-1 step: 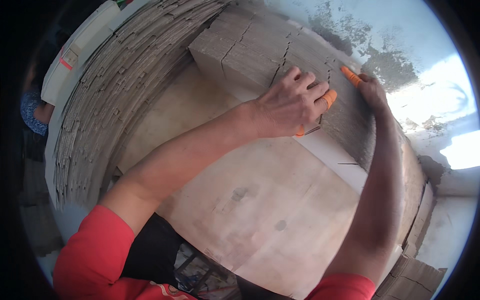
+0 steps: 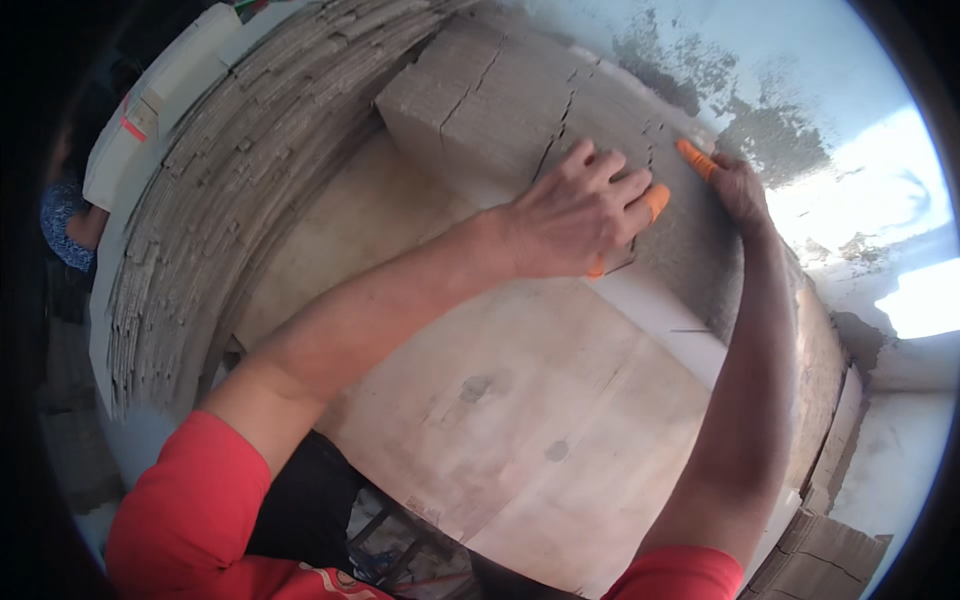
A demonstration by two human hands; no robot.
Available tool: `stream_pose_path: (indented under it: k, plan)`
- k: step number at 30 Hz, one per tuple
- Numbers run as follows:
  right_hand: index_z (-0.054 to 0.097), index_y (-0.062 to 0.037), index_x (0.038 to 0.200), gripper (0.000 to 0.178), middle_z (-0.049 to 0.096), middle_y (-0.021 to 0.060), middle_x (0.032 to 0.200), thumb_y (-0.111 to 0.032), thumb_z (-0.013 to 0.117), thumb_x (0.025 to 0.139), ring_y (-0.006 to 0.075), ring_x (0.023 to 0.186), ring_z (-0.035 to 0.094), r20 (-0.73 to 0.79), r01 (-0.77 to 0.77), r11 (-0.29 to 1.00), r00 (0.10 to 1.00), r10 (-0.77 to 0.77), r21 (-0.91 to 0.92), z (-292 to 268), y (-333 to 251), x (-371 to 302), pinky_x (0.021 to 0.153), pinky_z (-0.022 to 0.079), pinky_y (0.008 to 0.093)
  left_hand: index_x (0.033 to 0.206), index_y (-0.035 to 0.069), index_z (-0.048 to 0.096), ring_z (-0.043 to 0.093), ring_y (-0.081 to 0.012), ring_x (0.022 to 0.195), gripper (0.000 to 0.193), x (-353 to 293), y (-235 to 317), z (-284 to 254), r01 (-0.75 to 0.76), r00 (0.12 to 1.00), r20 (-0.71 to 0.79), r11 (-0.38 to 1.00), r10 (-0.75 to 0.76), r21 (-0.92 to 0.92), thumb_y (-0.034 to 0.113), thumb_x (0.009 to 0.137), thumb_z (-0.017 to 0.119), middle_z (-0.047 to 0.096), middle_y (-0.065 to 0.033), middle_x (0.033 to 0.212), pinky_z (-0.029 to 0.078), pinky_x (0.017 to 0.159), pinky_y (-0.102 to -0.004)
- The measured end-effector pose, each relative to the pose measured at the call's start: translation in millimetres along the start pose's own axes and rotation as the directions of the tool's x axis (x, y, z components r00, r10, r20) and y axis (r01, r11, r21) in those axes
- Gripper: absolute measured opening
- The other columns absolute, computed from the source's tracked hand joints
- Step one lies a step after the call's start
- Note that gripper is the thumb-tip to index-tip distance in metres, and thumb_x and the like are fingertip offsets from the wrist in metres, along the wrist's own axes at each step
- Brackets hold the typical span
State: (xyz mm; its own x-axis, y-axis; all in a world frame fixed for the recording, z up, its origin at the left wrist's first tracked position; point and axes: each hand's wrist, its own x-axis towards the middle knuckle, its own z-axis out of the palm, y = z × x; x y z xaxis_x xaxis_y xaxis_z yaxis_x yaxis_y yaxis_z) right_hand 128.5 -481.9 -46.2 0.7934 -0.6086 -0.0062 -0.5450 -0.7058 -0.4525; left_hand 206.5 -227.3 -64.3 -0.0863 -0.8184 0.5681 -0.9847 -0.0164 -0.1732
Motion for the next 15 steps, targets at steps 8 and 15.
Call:
stream_pose_path:
  k: [8, 15]
  plan:
    - [0.067, 0.0078, 0.085, 0.046, 0.059, 0.0061, 0.066, -0.038, 0.063, 0.082, 0.0115, 0.064, 0.051, 0.015, -0.001, 0.962, 1.0, -0.003, 0.273, -25, -24, -111, 0.061, 0.041, 0.0274, 0.095, -0.001, 0.066, 0.054, -0.0241, 0.084, 0.026, -44, 45, -30, -0.033, 0.987, -0.157, 0.999, 0.028, -0.028, 0.012, 0.073, 0.061, 0.06, -0.0111, 0.099, 0.043, 0.068, -0.0368]
    - [0.068, 0.0049, 0.098, 0.044, 0.062, 0.0041, 0.071, -0.037, 0.063, 0.085, 0.0119, 0.066, 0.054, 0.059, 0.001, 0.958, 0.998, -0.018, 0.287, -10, 13, -97, 0.063, 0.043, 0.0266, 0.096, 0.004, 0.067, 0.049, -0.0184, 0.085, 0.031, -36, 47, -41, -0.147, 0.989, -0.032, 0.986, 0.145, -0.084, 0.02, 0.069, 0.066, 0.054, -0.0051, 0.097, 0.039, 0.068, -0.0342]
